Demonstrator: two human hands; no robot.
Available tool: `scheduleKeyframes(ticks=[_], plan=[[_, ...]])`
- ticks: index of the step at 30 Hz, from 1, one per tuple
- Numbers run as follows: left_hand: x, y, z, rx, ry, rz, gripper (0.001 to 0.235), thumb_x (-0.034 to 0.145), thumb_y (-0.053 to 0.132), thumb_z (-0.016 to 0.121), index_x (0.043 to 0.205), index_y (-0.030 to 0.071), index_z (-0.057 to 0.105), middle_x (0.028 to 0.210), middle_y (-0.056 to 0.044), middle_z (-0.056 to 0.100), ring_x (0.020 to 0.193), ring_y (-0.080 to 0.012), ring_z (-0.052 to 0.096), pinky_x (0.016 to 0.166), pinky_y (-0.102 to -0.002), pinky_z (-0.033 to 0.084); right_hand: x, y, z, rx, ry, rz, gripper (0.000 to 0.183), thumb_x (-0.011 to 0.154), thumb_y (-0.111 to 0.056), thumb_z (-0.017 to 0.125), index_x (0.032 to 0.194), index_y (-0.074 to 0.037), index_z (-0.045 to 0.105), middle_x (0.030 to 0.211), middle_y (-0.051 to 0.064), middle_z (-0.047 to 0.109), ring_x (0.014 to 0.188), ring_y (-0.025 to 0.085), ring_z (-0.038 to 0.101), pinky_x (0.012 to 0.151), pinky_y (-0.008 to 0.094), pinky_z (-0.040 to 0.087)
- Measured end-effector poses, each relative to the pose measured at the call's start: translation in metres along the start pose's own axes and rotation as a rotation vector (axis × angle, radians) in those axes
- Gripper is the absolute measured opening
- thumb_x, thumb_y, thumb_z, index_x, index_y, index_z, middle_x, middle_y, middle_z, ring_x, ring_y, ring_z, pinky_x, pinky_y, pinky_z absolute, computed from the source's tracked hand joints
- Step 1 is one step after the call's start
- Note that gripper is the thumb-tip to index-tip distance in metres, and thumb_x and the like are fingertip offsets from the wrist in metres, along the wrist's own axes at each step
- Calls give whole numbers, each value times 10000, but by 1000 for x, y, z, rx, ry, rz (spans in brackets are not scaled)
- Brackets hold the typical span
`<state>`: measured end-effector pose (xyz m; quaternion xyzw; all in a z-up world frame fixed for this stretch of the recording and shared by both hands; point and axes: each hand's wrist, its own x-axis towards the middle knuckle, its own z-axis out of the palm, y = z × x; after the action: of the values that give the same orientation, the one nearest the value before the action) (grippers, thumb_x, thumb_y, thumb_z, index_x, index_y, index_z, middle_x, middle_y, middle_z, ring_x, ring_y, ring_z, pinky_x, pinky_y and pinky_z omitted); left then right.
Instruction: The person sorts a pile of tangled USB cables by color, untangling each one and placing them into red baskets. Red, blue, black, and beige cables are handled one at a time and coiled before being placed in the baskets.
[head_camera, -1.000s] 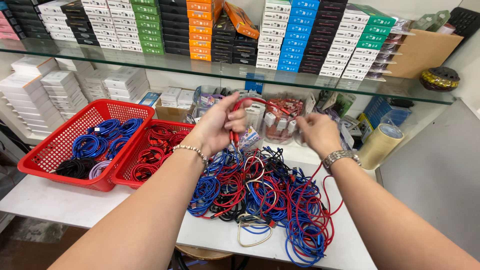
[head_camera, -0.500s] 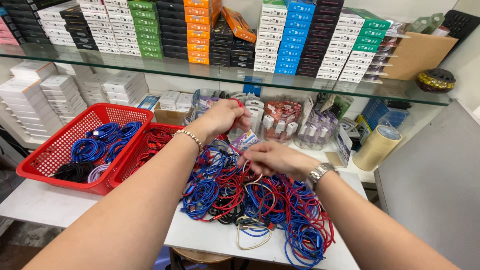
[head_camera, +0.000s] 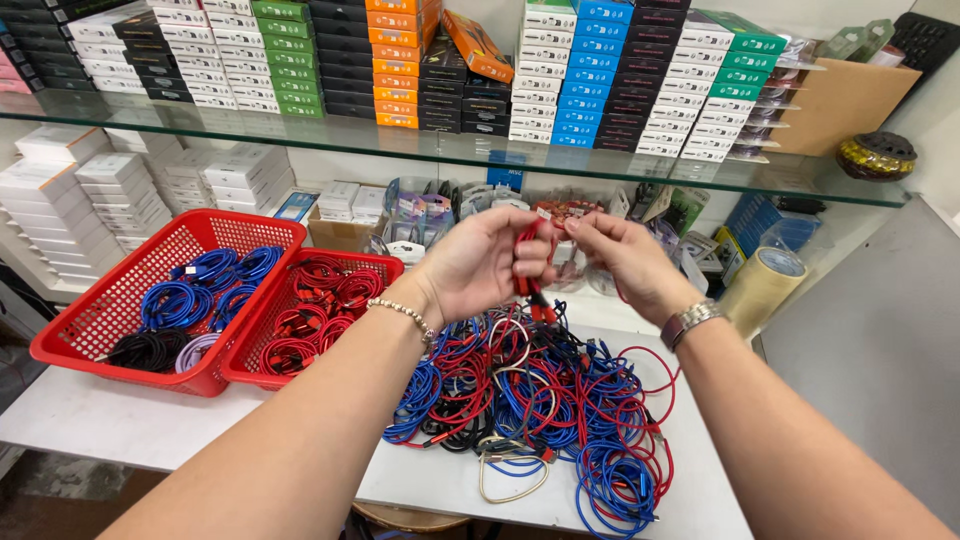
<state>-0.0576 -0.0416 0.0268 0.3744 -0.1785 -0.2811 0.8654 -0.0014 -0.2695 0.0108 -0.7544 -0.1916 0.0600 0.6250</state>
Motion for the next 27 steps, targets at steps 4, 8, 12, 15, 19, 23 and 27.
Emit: scheduleKeyframes(ticks=[4, 8, 12, 15, 19, 23, 27], plan=[[10, 18, -5, -117, 65, 209, 170, 1079, 196, 465, 1081, 45, 543, 845, -17, 571, 812, -171, 600, 953, -367, 523, -15, 24, 50, -39, 6, 87, 342, 1007, -393, 615, 1003, -73, 738, 797, -111, 610, 744, 11, 496, 735, 216, 411], [17, 23, -31, 142, 357, 301, 258, 1035, 215, 465, 1169, 33, 589, 993, -81, 722, 986, -210, 724, 901, -373, 537, -33, 23, 92, 34, -257, 234, 429, 1005, -432, 550, 1129, -100, 793, 687, -84, 529, 653, 32, 510, 634, 212, 443], [6, 13, -58, 1129, 610, 347, 289, 1045, 235, 490, 1102, -2, 645, 945, -77, 808, 948, -179, 782, 835, -329, 587, -35, 3, 94, -124, -476, 249, 374, 984, -407, 577, 1142, -133, 777, 669, -90, 546, 611, 23, 464, 563, 212, 390], [-4, 0, -66, 1356, 551, 18, 365, 1040, 299, 483, 1051, -11, 675, 773, -50, 728, 778, -171, 721, 752, -339, 555, -20, -12, 71, -332, -472, 215, 329, 956, -383, 623, 1104, -137, 785, 681, -101, 559, 609, 13, 440, 534, 218, 345], [-18, -12, -63, 1227, 411, -310, 478, 1045, 395, 454, 999, -21, 686, 558, 22, 540, 536, -131, 546, 636, -334, 523, 6, -22, 19, -371, -339, 145, 302, 943, -348, 717, 1032, -74, 809, 782, -113, 672, 702, -16, 531, 630, 183, 434], [-23, -2, -54, 240, 139, -102, 425, 1074, 366, 457, 989, -21, 613, 502, 108, 301, 415, -55, 319, 558, -267, 459, 14, -6, 5, -208, -106, 234, 283, 917, -351, 734, 1019, -91, 777, 676, -103, 534, 575, 43, 361, 518, 236, 278], [-10, 24, -46, -314, -146, 139, 242, 1117, 172, 461, 1068, -36, 576, 628, 58, 388, 542, -91, 417, 664, -251, 480, -1, 19, 39, -94, -73, 253, 325, 1005, -362, 649, 1027, -42, 699, 660, -94, 516, 562, 33, 380, 515, 224, 314]])
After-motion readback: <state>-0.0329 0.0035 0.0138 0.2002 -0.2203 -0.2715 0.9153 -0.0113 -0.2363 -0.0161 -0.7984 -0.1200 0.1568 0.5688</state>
